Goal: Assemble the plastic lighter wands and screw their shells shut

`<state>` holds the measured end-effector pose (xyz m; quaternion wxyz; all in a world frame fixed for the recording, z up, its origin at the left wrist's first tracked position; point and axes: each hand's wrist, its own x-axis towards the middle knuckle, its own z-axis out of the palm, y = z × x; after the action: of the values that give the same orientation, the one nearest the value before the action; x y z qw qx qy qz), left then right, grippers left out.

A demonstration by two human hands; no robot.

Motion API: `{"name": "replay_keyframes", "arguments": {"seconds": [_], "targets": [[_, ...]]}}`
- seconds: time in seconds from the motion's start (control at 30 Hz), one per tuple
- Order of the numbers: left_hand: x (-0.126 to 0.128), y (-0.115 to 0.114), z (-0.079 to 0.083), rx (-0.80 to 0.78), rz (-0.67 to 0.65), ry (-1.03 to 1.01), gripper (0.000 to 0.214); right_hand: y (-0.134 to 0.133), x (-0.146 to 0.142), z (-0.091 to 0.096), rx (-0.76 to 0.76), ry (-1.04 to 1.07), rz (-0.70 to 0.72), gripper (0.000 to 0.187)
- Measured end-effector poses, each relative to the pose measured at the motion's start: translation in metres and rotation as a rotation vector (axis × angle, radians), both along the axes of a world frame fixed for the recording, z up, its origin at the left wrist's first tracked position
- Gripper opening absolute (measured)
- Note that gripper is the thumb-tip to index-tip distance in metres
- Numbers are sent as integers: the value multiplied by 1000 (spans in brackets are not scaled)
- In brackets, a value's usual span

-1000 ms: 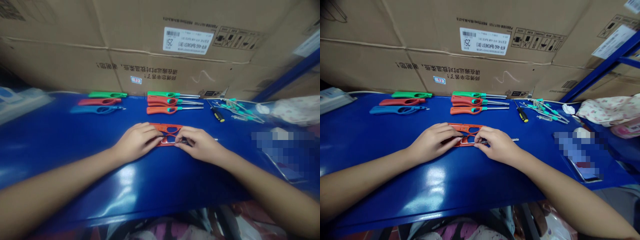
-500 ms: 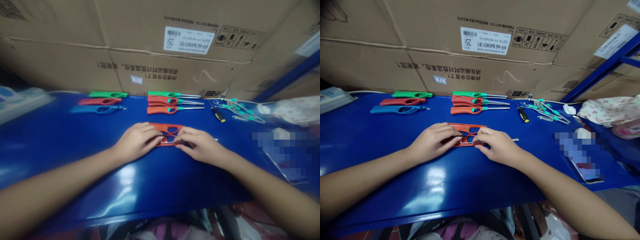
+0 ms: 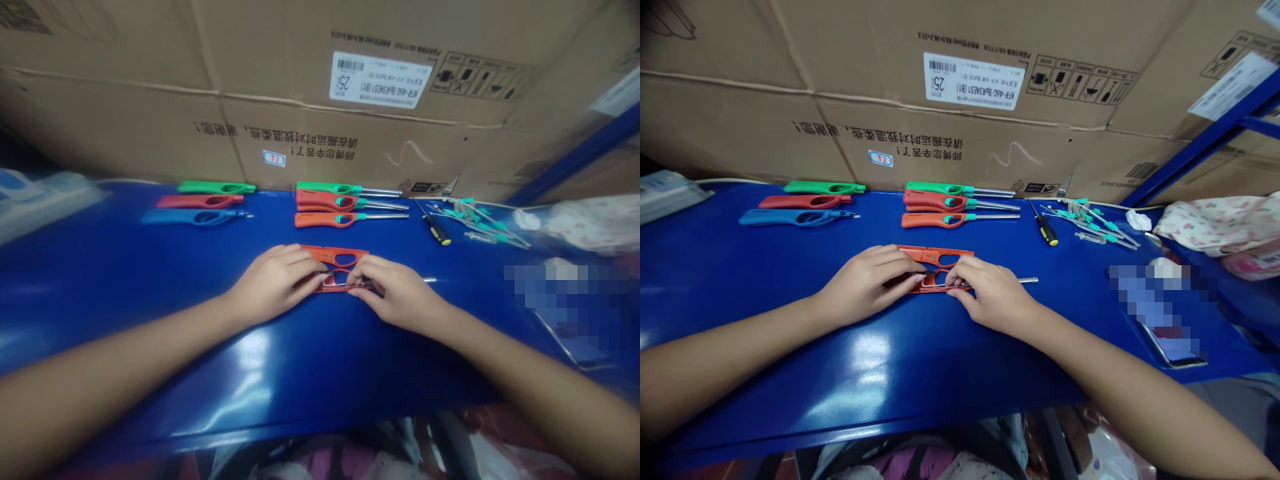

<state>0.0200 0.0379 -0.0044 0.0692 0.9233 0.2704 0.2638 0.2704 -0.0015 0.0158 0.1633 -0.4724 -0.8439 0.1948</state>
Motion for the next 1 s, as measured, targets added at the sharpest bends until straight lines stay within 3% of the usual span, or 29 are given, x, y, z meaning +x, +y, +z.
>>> {"name": "replay_keyframes", "arguments": {"seconds": [0.7,0.87,1.0], "targets": [[1,0,1,-10,-2,5,22,4,1,5,-85,106,-43,3],[-1,1,1,-25,-19,-22,22,4,5,5,-190,165,-94,6],[-1,2,0,-24,-29,-57,23,4,6,5,-131,136,-34,4]]}}
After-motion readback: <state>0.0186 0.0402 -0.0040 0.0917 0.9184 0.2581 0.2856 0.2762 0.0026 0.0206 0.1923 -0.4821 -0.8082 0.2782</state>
